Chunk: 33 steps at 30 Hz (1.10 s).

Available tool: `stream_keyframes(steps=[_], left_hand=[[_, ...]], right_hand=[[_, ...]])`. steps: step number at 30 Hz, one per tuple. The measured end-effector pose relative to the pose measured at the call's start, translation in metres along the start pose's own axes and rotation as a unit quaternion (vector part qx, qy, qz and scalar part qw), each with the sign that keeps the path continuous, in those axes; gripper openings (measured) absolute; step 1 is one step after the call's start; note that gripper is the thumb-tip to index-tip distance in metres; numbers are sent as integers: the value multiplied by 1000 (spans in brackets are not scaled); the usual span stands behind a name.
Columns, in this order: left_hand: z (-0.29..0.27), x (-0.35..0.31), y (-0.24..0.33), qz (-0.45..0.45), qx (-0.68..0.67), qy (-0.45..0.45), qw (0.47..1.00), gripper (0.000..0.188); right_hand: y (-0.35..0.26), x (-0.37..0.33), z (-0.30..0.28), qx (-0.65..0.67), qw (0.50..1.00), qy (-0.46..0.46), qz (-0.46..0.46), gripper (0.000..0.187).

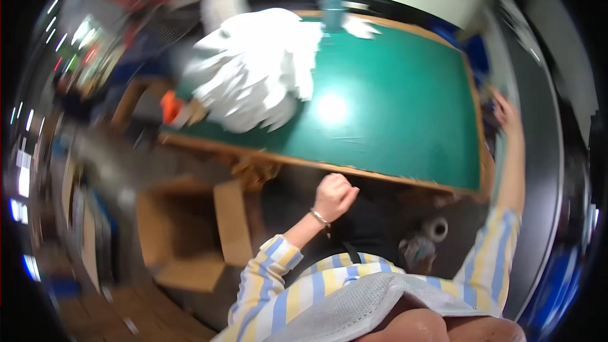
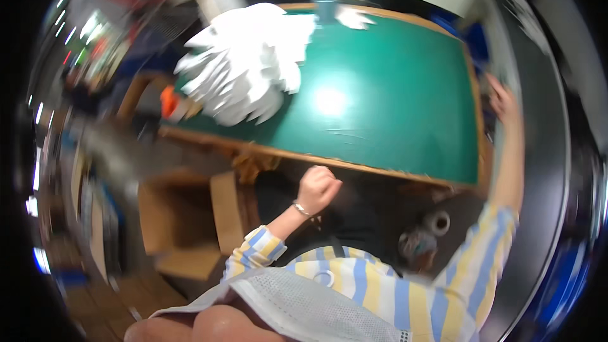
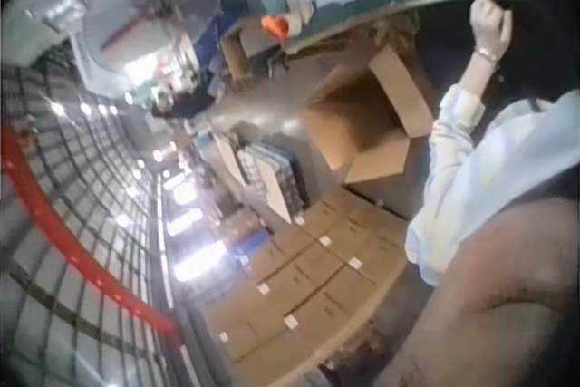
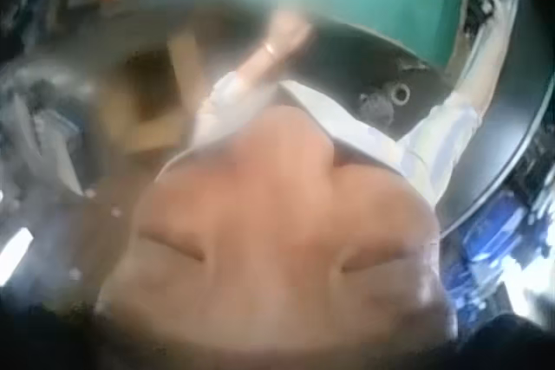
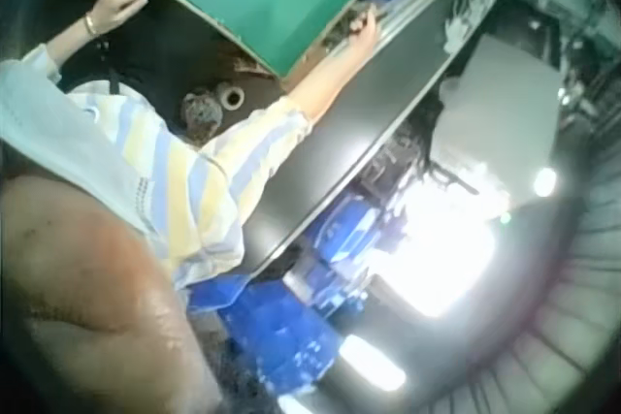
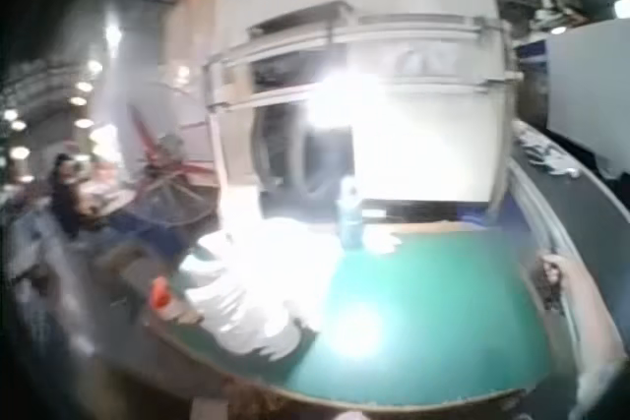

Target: Assembling plastic fan blades onto a central hub at a factory assembly station.

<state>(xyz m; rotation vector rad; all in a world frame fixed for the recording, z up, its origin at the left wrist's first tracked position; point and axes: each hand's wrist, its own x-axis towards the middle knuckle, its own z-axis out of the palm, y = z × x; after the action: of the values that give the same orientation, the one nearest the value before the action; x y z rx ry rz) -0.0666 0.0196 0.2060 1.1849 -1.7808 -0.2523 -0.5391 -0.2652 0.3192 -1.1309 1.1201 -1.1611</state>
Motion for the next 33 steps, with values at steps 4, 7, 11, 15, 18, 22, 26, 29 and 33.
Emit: stream_keyframes(steps=[4,7,11,15,18,22,26,29,33], left_hand=[[31,50,8,27,37,-45,998,13],[68,76,6,46,47,-101,993,16],[101,95,-1,97,110,-123,981,30],[132,96,-15,54,124,-173,976,43],[137,95,-14,39,158,-189,968,49],[130,95,-17,30,141,-195,970,50],[129,95,-17,27,139,-193,971,49],[132,95,-16,27,134,-191,972,48],[132,93,-16,28,134,-182,974,47]], right_hand=[[-18,25,-7,27,997,64,40,39],[-43,11,-3,50,989,142,9,17],[-54,22,-13,92,985,147,-19,16],[-45,42,-50,118,978,168,-25,14],[-26,46,-78,130,970,205,10,15],[-18,54,-76,134,975,176,26,15],[-28,51,-76,160,979,115,44,14],[-31,45,-85,213,974,66,36,22],[-23,35,-86,261,965,10,-7,31]])
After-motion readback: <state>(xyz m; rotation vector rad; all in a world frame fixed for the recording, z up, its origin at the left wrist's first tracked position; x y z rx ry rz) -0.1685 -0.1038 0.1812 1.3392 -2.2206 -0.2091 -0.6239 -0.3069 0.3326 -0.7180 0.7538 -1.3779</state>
